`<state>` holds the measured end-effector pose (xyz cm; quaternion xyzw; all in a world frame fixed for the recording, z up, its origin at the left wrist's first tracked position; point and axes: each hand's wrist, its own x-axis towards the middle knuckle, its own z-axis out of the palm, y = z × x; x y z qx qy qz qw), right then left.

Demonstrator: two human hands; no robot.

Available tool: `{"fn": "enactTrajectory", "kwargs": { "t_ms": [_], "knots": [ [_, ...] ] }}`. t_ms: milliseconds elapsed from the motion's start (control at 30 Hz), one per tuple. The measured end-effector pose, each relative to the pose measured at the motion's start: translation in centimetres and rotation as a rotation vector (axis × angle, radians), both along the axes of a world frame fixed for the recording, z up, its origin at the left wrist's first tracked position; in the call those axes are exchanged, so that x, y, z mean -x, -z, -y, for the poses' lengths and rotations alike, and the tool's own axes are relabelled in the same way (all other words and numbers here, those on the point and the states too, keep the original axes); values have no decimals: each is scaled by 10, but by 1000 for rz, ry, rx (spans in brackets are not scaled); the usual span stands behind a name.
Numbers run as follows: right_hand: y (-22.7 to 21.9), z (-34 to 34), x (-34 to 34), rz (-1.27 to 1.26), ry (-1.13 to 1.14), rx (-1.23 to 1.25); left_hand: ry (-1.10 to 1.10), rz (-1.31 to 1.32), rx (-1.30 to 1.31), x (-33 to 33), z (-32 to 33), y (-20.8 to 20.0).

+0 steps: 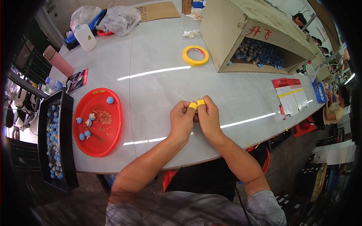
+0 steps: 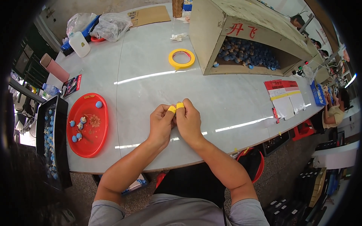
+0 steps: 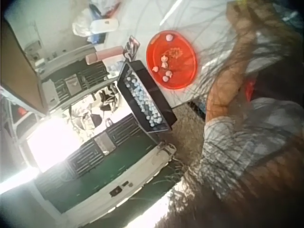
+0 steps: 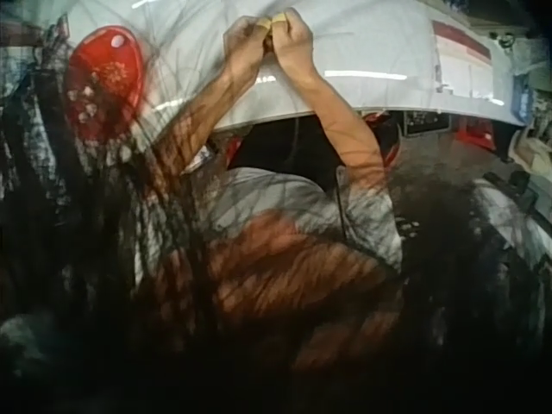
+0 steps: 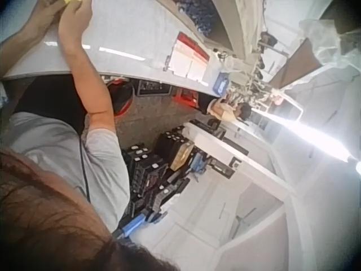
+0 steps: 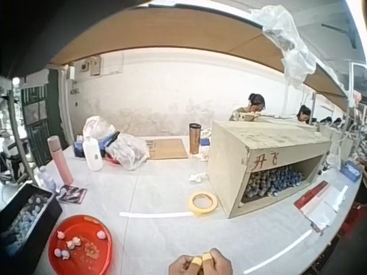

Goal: The person assembles small blue and yellow toy parts by hand, applying glue with a glue bottle.

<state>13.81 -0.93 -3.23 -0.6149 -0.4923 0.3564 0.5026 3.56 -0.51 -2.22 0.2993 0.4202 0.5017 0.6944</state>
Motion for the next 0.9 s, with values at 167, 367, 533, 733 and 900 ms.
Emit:
{"fn": "enactTrajectory", "kwargs": {
  "t_ms": [167, 367, 533, 733, 900],
  "knots": [
    [0, 2, 2, 58, 38, -37, 10, -32, 0, -2, 2, -1],
    [-3, 1, 6, 145, 75, -32, 29, -113, 3, 2, -3, -1],
    [-7, 0, 8, 205, 110, -35, 10, -101, 8, 0, -4, -3],
    [-4, -2, 3, 139, 104, -52, 80, -52, -76, 7, -5, 3],
    [0, 4, -12, -348, -117, -72, 101, -111, -170, 9, -8, 2]
  ]
}}
